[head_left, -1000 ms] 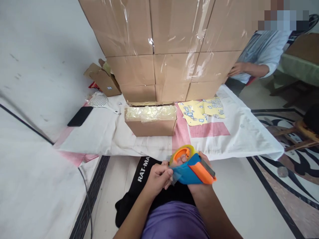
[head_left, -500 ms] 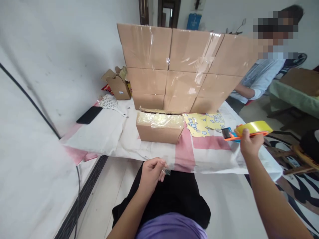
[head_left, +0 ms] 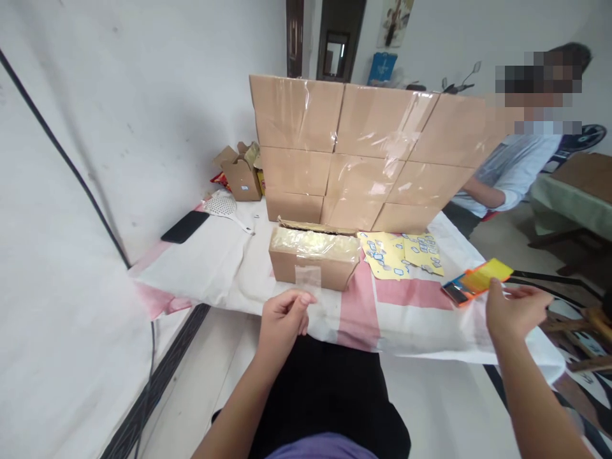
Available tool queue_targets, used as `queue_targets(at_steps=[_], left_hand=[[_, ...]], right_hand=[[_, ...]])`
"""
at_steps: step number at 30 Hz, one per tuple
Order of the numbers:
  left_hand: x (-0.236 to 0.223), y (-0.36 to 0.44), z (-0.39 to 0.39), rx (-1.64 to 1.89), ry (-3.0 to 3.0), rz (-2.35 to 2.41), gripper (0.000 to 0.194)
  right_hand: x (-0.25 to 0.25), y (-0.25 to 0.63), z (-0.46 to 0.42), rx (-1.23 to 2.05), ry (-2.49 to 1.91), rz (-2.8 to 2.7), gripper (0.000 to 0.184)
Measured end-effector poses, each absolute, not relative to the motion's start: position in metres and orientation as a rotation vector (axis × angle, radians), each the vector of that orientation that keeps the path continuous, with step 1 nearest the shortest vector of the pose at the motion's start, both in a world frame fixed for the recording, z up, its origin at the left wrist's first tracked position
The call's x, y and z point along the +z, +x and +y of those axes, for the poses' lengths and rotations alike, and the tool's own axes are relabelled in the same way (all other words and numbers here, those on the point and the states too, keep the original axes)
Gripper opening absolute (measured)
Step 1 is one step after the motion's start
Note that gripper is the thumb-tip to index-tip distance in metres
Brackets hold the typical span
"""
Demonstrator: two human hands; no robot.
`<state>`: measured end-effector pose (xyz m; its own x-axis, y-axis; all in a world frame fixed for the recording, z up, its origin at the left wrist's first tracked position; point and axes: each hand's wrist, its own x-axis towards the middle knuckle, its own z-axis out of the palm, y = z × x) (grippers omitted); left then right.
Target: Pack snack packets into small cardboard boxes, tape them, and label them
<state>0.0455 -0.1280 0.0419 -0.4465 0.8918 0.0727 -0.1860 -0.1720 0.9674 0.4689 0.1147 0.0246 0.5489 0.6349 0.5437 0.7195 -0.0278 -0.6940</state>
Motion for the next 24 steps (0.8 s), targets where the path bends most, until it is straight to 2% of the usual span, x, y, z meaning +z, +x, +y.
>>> queue_targets(at_steps=[2, 4, 6, 9, 11, 13, 15, 19, 24], left_hand=[[0.046, 0.046, -0.129, 1.747, 0.937, 1.32, 0.047], [0.049, 0.047, -0.131, 1.747, 1.005, 1.355, 0.041], [0.052, 0.049, -0.131, 1.723, 1.088, 1.391, 0.036], [0.056, 0.051, -0.13, 1.678, 1.227, 1.433, 0.033], [0.058, 0.052, -0.128, 1.672, 1.322, 1.492, 0.031], [0.056, 0.053, -0.127, 1.707, 1.414, 1.585, 0.026], [0.051, 0.053, -0.125, 1.757, 1.485, 1.676, 0.022], [0.033, 0.049, -0.123, 1.738, 1.636, 1.743, 0.019], [0.025, 0.038, -0.119, 1.669, 1.381, 1.541, 0.018]], right_hand=[[0.033, 0.446, 0.1, -0.224, -1.671, -1.078, 0.054], [0.049, 0.404, 0.078, -0.155, -1.531, -1.191, 0.04], [0.073, 0.35, 0.05, 0.119, -1.299, -1.438, 0.022], [0.116, 0.27, 0.008, 0.659, -0.882, -1.867, 0.023], [0.141, 0.229, -0.013, 0.812, -0.695, -2.091, 0.021], [0.157, 0.203, -0.028, 0.739, -0.596, -2.27, 0.013], [0.163, 0.19, -0.039, 0.5, -0.543, -2.432, 0.006], [0.152, 0.193, -0.054, 0.072, -0.492, -2.563, 0.019], [0.142, 0.204, -0.063, 0.01, -0.366, -2.65, 0.023]])
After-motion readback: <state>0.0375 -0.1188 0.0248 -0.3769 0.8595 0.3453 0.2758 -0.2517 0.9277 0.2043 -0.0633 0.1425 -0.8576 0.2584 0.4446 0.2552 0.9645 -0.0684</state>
